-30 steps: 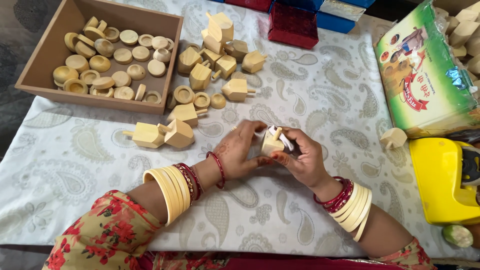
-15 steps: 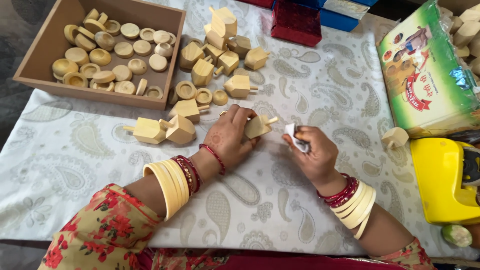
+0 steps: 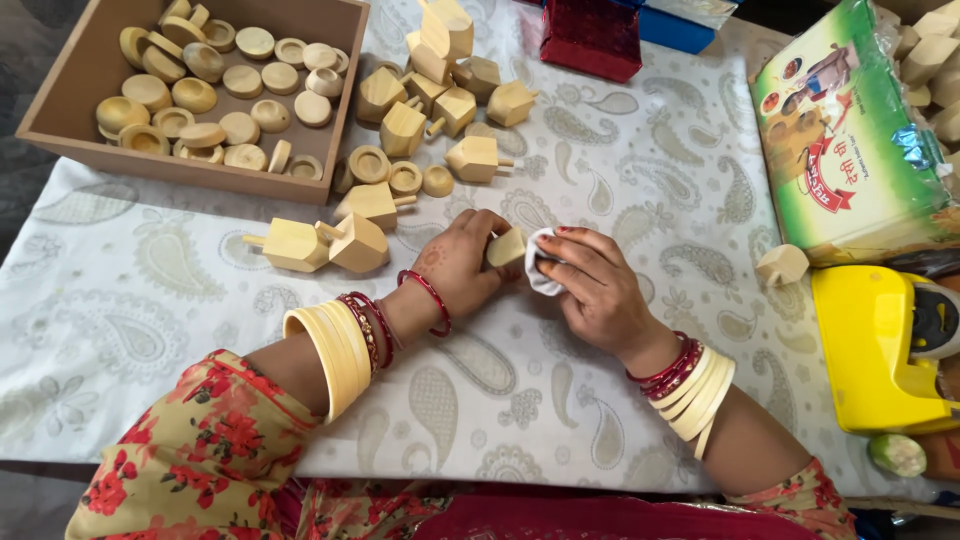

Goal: The person wipes and cleans various wooden toy parts with a small cloth.

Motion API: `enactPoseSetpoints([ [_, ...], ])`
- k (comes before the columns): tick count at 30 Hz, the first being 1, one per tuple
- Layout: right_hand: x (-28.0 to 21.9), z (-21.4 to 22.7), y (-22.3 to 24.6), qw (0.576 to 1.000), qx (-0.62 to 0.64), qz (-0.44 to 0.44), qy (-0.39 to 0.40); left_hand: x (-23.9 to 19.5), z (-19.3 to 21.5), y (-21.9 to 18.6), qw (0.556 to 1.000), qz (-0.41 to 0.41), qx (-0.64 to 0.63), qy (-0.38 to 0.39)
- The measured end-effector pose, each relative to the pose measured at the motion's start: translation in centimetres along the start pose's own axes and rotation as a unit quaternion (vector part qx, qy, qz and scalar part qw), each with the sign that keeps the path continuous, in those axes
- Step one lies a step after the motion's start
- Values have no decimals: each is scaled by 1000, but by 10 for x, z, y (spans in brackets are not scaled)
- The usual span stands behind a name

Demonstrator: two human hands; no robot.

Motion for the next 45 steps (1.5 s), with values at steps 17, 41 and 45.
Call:
enactPoseSetpoints([
  [17, -6, 0, -4, 998, 33, -48, -11, -8, -3, -11, 996, -71, 43, 30],
  [41, -49, -44, -38, 846, 402, -350, 20, -9, -9, -15, 985, -154, 76, 12],
  [45, -21, -8, -4, 980, 130, -146, -49, 0, -17, 11, 988, -145, -29, 38],
])
Point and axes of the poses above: each hand's wrist, its own x-axis towards the middle knuckle, its own z-axis out of the back of the hand, y = z × x, the point moved 4 cm from there along x, towards the middle knuckle, and after that the axes turned 8 degrees about z, right-handed, at the moved point
